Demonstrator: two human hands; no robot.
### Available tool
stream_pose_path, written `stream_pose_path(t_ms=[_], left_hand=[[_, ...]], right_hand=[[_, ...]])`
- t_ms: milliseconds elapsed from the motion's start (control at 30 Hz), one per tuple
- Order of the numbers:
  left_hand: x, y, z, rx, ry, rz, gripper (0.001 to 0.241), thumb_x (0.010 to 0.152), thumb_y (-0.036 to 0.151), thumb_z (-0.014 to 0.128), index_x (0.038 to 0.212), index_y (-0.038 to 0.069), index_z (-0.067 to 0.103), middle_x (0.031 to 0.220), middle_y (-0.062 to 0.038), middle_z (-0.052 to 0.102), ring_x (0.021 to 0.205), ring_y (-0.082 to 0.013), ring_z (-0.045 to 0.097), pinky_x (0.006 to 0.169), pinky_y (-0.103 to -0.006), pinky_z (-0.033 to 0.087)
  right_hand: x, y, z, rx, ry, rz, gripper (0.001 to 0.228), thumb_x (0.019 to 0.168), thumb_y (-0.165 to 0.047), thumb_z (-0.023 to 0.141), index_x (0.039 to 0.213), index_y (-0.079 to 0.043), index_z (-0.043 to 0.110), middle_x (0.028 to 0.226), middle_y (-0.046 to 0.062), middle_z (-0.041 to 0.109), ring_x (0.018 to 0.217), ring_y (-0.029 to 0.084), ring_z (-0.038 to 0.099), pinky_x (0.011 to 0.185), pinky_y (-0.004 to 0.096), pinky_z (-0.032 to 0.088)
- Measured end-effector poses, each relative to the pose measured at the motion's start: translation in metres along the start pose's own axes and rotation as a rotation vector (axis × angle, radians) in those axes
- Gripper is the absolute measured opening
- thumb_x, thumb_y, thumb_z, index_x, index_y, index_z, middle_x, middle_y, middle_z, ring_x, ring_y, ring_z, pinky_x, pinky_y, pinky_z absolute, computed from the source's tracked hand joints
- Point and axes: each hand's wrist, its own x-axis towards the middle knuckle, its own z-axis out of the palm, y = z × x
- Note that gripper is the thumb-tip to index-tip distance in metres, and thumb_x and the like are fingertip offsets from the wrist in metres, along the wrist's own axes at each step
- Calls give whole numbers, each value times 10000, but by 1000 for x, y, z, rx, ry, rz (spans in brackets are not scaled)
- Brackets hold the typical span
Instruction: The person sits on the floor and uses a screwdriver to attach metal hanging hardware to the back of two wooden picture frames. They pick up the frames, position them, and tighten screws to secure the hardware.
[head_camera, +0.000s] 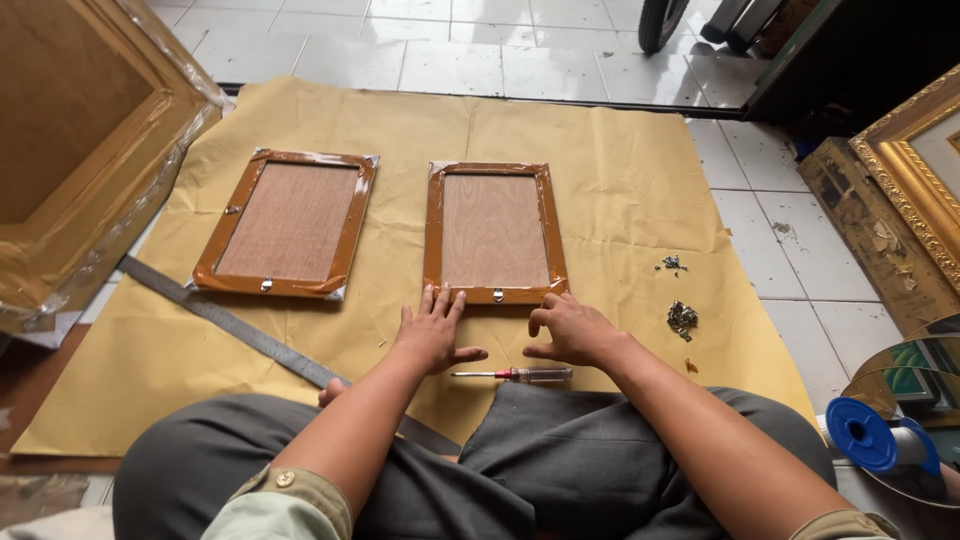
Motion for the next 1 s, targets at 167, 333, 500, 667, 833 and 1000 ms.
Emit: stream_pose_path(t_ms=[167, 333, 500, 667, 833, 1000], left_hand=[[-5, -13, 6, -99, 94, 3, 1159, 975, 903, 514, 1833, 218, 141, 1910, -97, 140, 1759, -407, 83, 1357, -717, 203], [-7, -20, -2, -227, 199, -58, 1085, 1038, 856, 441, 1836, 199, 111, 1913, -92, 126, 1756, -410, 70, 1368, -726, 146], [-5, -18, -6, -324, 228, -60, 1055, 1056, 867, 322, 1831, 191, 85, 1911, -83, 119, 1753, -409, 55, 1373, -732, 108], [16, -6, 4, -191, 222, 103, 1016, 1051, 863, 353, 1817, 219, 175, 1875, -65, 204, 1731, -403, 111, 1369, -723, 131], [37, 14, 17, -69, 176, 255, 951, 1054, 843, 356, 1796, 259, 242, 1807, -15, 345, 1672, -318, 283, 1364, -686, 186], [42, 15, 21, -56, 206, 274, 918, 1059, 825, 376, 1736, 206, 367, 1751, -40, 365, 1595, -320, 315, 1330, -676, 237]], right_hand=[[-16, -12, -1, -76, -151, -125, 460, 781, -623, 897, 1076, -277, 833, 1183, 26, 723, 1256, 312, 691, 1003, 515, 640], [-6, 18, 12, -24, -166, -80, 322, 757, -527, 922, 985, -307, 869, 1088, -5, 796, 1150, 285, 777, 931, 487, 673], [-31, 10, -71, 728, -48, 216, 420, 868, -149, 899, 1284, -99, 863, 991, 138, 823, 873, 168, 769, 725, 265, 661], [-17, 33, -116, 851, 191, 318, 491, 846, -217, 973, 1299, -71, 852, 1055, 221, 854, 901, 234, 797, 731, 329, 692], [8, 27, -126, 768, 371, 346, 414, 847, -315, 990, 1209, -146, 884, 943, 154, 847, 842, 164, 789, 654, 279, 682], [3, -18, -130, 497, 420, 448, 355, 884, -444, 902, 1198, -277, 894, 993, 33, 882, 925, 182, 826, 741, 354, 692]])
